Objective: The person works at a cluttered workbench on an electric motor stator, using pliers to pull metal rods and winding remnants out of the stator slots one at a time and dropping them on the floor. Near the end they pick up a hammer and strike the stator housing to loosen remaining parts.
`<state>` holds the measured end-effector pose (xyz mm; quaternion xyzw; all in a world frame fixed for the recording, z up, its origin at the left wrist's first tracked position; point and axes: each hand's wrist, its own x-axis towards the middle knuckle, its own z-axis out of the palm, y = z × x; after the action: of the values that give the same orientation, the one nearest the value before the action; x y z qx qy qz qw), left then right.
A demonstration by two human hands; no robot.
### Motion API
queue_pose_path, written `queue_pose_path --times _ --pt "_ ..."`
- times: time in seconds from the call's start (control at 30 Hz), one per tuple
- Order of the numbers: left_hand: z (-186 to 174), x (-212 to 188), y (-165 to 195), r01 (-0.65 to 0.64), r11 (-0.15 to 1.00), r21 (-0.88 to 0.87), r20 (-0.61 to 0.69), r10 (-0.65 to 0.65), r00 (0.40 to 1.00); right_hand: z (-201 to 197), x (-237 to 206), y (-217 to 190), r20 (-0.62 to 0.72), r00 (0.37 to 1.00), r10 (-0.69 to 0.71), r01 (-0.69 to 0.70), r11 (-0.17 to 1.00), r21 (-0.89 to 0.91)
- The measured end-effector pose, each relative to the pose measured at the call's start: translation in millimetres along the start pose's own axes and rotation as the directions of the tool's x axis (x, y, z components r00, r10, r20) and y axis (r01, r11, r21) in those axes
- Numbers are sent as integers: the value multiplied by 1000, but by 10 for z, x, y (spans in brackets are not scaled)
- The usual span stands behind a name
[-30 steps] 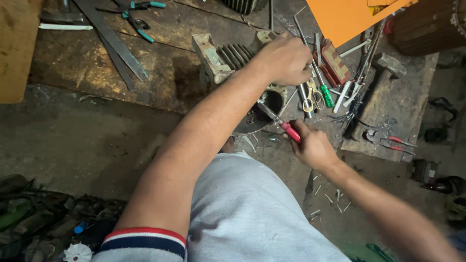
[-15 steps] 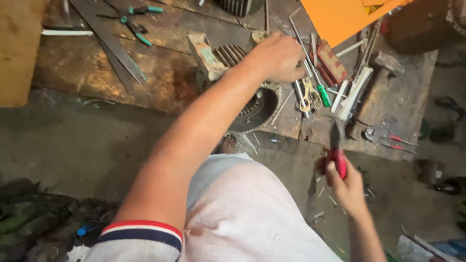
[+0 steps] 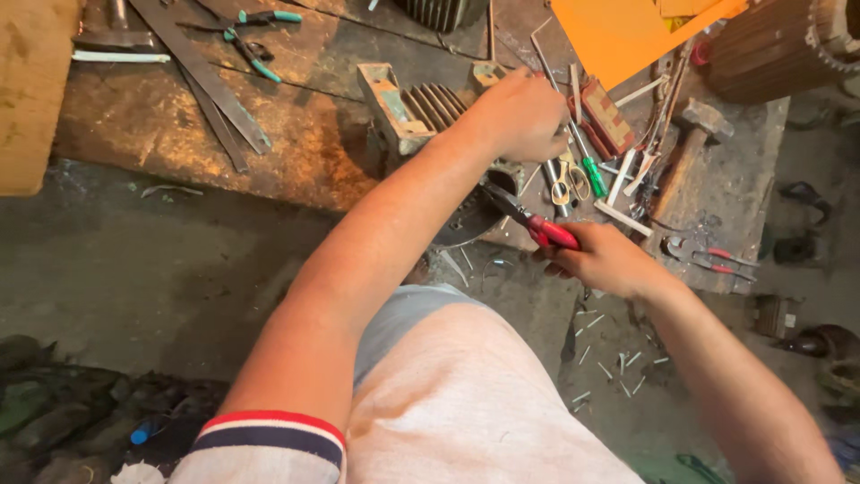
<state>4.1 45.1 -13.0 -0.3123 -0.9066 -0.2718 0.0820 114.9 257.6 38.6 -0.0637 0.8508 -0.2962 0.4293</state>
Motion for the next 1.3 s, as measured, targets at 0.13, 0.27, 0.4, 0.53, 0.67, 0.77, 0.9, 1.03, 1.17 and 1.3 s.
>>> queue_pose_path --times 0.13,0.27,0.4,0.53,0.67,0.77,0.9,1.03,1.17,1.3 --pt "99 25 20 -18 999 33 -6 18 1000 -227 56 -100 70 995 67 -53 980 -191" --pt "172 15 64 -24 1000 1 -59 24 998 -313 75 -166 44 981 192 -172 945 -278" --pt "146 16 52 -85 996 -3 -179 83 980 -95 56 -129 -137 990 21 -87 865 -494" --pt "91 40 4 7 999 -47 36 -6 999 193 -12 -21 -229 971 -63 -46 897 -439" --pt "88 79 -53 10 1000 -23 31 -9 999 437 45 133 -343 932 -118 -17 930 -368" --pt "84 82 -116 -37 997 -73 20 39 999 586 187 302 -428 804 -413 184 857 -481" --pt "6 66 -195 1 992 -129 -14 -3 1000 691 425 502 -488 654 -579 355 804 -477" --pt "-102 52 -211 88 992 -90 63 -82 995 725 329 663 -480 778 -405 271 906 -326" --pt "-141 13 -221 99 991 -89 75 -92 993 797 -161 794 -381 903 -199 258 960 112" --pt "-96 31 -195 8 993 -116 -87 -18 996 654 -731 866 -640 731 -238 649 532 543"
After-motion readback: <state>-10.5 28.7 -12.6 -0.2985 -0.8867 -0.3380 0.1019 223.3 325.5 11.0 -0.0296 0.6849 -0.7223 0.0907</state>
